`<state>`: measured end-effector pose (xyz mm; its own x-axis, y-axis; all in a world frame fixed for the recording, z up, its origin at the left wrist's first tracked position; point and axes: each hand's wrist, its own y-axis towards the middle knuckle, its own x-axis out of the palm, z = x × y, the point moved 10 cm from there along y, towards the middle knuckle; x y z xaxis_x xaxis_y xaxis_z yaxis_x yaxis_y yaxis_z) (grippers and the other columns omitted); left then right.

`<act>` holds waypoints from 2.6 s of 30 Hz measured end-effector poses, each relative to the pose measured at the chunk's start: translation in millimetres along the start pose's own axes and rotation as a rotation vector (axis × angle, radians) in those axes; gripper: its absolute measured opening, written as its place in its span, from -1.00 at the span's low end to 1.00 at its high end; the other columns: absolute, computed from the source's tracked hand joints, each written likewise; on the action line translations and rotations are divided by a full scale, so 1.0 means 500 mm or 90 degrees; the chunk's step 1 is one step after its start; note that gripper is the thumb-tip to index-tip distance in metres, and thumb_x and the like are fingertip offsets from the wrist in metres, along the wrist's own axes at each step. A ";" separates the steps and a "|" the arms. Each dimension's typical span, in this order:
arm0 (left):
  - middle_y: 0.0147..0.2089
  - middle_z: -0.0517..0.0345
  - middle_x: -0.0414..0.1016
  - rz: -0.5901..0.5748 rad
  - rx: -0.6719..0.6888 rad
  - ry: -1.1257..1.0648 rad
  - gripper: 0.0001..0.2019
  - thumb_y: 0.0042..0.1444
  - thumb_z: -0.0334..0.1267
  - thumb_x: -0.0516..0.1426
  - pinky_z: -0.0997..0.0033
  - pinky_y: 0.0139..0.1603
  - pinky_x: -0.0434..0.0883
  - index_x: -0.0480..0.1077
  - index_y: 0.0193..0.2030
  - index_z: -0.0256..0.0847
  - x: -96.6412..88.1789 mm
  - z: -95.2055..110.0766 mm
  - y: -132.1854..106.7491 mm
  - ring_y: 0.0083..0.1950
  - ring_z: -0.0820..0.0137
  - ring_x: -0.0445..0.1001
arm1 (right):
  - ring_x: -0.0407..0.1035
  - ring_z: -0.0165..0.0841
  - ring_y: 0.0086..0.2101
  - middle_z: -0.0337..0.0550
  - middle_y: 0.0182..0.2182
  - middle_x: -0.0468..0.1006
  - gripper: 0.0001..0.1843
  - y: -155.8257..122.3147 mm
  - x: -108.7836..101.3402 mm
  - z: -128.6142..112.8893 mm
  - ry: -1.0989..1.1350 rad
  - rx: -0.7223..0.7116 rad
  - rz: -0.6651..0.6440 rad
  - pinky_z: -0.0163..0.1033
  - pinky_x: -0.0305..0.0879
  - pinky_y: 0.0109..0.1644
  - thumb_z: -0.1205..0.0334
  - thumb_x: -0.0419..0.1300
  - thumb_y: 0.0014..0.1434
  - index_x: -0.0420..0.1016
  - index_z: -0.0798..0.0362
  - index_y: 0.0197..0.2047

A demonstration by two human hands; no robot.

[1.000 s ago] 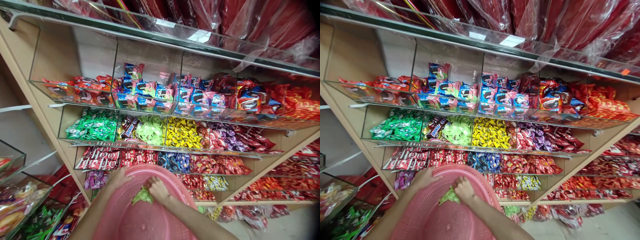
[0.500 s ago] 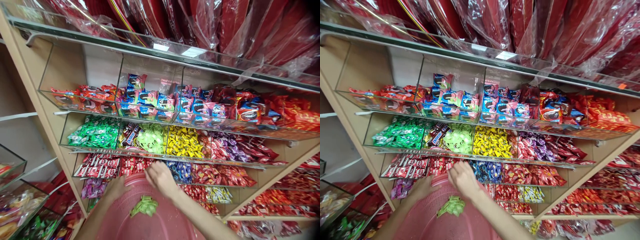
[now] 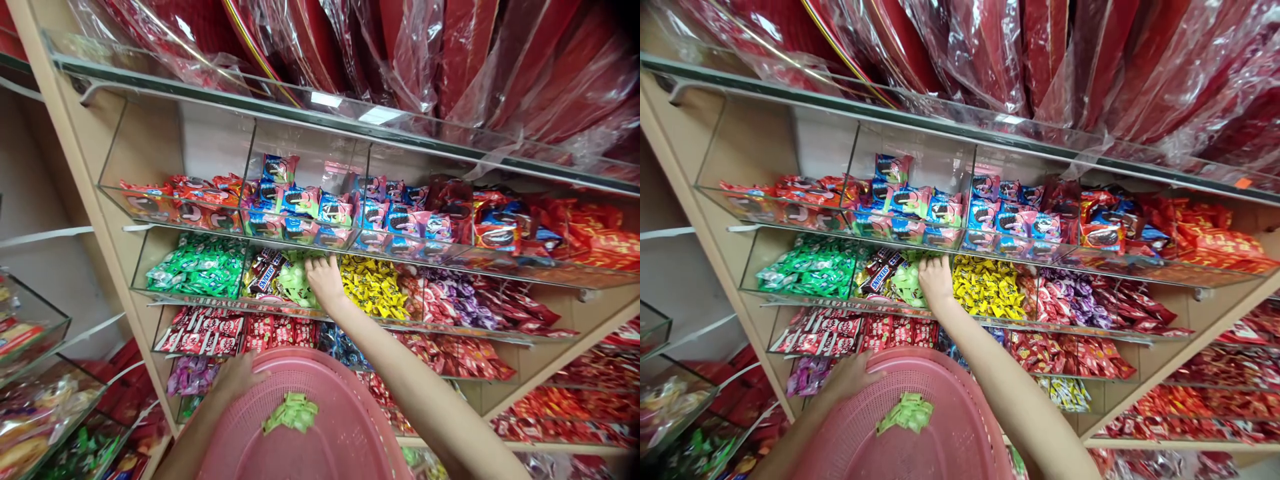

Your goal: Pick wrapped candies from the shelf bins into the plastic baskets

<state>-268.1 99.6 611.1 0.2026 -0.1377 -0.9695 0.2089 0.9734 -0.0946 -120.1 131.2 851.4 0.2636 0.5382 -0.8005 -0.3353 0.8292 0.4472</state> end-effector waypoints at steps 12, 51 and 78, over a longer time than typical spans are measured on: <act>-0.13 -0.11 0.53 0.010 -0.001 0.003 -0.46 -0.02 0.12 0.02 0.22 -0.18 0.37 0.33 -0.02 -0.23 0.005 -0.006 0.005 -0.08 0.07 0.48 | 0.34 -0.19 -0.22 0.09 -0.30 0.53 -0.65 -0.006 0.034 0.008 -0.014 -0.001 -0.016 0.16 -0.29 0.18 0.46 -0.12 0.23 0.35 0.24 0.00; -0.15 -0.10 0.53 0.006 -0.009 0.004 -0.45 -0.04 0.18 -0.01 0.29 -0.24 0.34 0.35 -0.06 -0.21 0.001 -0.004 0.000 -0.12 0.10 0.49 | 0.31 -0.22 -0.19 -0.09 -0.25 0.48 -0.79 -0.387 0.274 -0.228 0.217 -0.163 -0.212 -0.12 0.24 -0.14 0.41 -0.03 0.22 0.39 0.09 -0.16; -0.16 -0.14 0.53 0.000 -0.001 0.026 -0.47 -0.03 0.19 -0.02 0.26 -0.21 0.34 0.35 -0.12 -0.20 -0.020 0.013 -0.009 -0.12 0.09 0.49 | 0.31 -0.25 -0.13 -0.07 -0.19 0.48 -0.73 -0.428 0.311 -0.220 0.277 -0.079 -0.300 -0.19 0.21 -0.09 0.46 -0.06 0.21 0.40 0.09 -0.13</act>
<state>-264.8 95.3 622.5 0.1627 -0.1307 -0.9780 0.2068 0.9737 -0.0957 -106.6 21.0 587.3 0.0266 -0.0102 -0.9996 -0.3822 0.9239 -0.0196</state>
